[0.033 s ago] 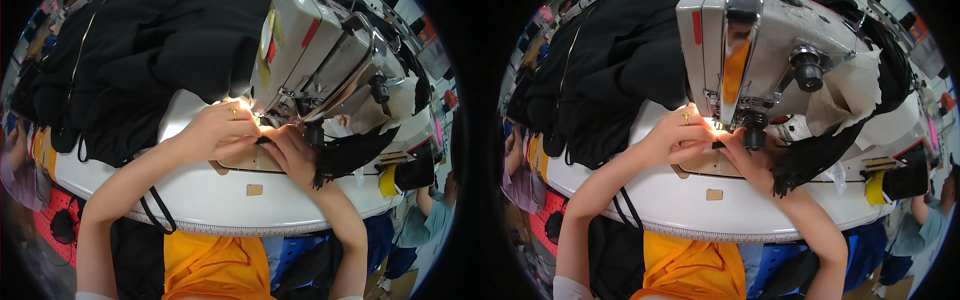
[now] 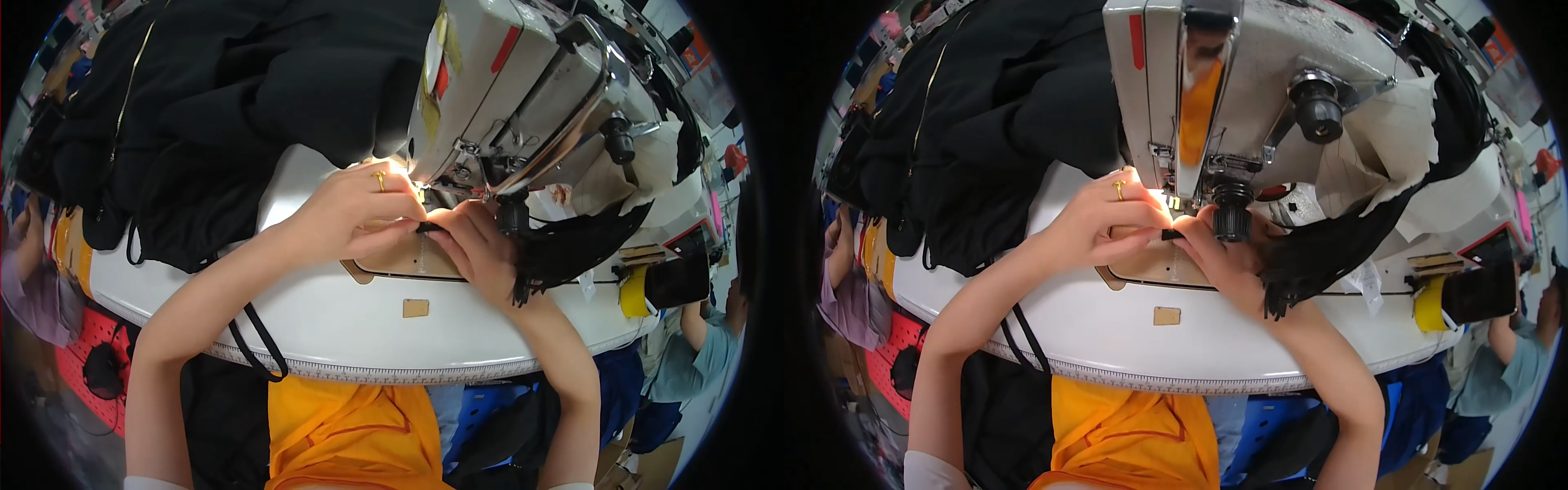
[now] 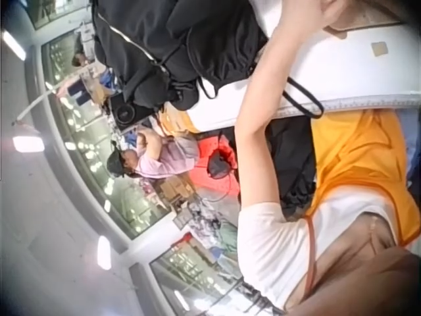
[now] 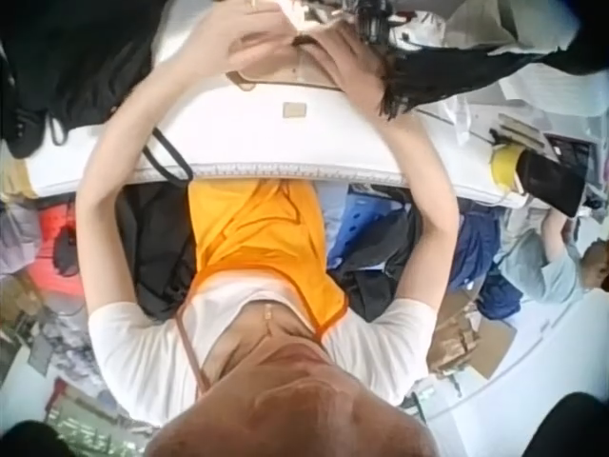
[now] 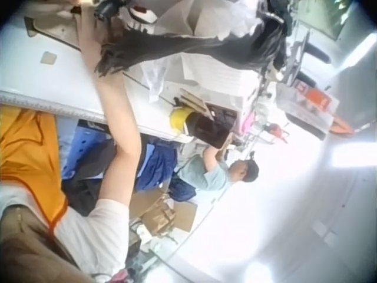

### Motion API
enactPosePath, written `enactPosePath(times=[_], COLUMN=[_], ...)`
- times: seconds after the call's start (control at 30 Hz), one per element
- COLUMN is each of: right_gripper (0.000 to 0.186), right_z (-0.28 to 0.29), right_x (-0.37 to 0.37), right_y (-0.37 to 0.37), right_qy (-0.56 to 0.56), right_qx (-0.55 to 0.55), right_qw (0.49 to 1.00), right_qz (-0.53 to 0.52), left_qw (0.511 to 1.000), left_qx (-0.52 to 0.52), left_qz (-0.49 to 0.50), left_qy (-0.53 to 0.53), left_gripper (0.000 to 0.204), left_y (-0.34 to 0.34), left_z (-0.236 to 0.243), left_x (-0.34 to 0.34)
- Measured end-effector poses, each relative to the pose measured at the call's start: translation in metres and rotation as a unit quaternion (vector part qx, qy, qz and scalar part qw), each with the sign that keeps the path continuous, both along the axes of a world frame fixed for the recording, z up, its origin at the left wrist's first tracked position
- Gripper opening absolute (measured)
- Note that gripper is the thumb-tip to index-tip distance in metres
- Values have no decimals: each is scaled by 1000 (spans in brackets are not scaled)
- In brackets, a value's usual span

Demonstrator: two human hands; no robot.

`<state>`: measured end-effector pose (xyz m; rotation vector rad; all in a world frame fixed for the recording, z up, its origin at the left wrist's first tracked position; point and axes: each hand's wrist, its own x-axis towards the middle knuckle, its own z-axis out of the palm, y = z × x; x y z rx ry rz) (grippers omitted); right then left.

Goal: The recorder is sewing small white labels onto black garment pieces using a sewing machine.

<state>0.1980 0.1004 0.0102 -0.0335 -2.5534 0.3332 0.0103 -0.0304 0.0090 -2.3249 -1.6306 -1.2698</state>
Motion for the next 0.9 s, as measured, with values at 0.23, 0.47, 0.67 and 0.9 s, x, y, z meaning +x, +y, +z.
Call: enactPosePath(times=[0.23,0.47,0.67,0.9], right_gripper=[15,21,29,32], right_z=[6,5,0,1], right_x=[-4,-4,-8,-8], right_y=[-1,8,17,17], right_qy=[-11,-88,-105,-105], right_qx=[-131,-288,-406,-482], right_qw=[991,953,907,869], right_qz=[21,-18,-36,-44], left_qw=[987,951,926,924], left_qx=[-130,-218,-257,-255], left_qz=[-7,21,3,25], left_qy=[-91,-216,-277,-284], left_gripper=[16,23,30,29], left_y=[-8,0,5,5], left_z=[14,10,11,8], left_x=[-1,1,-5,-2])
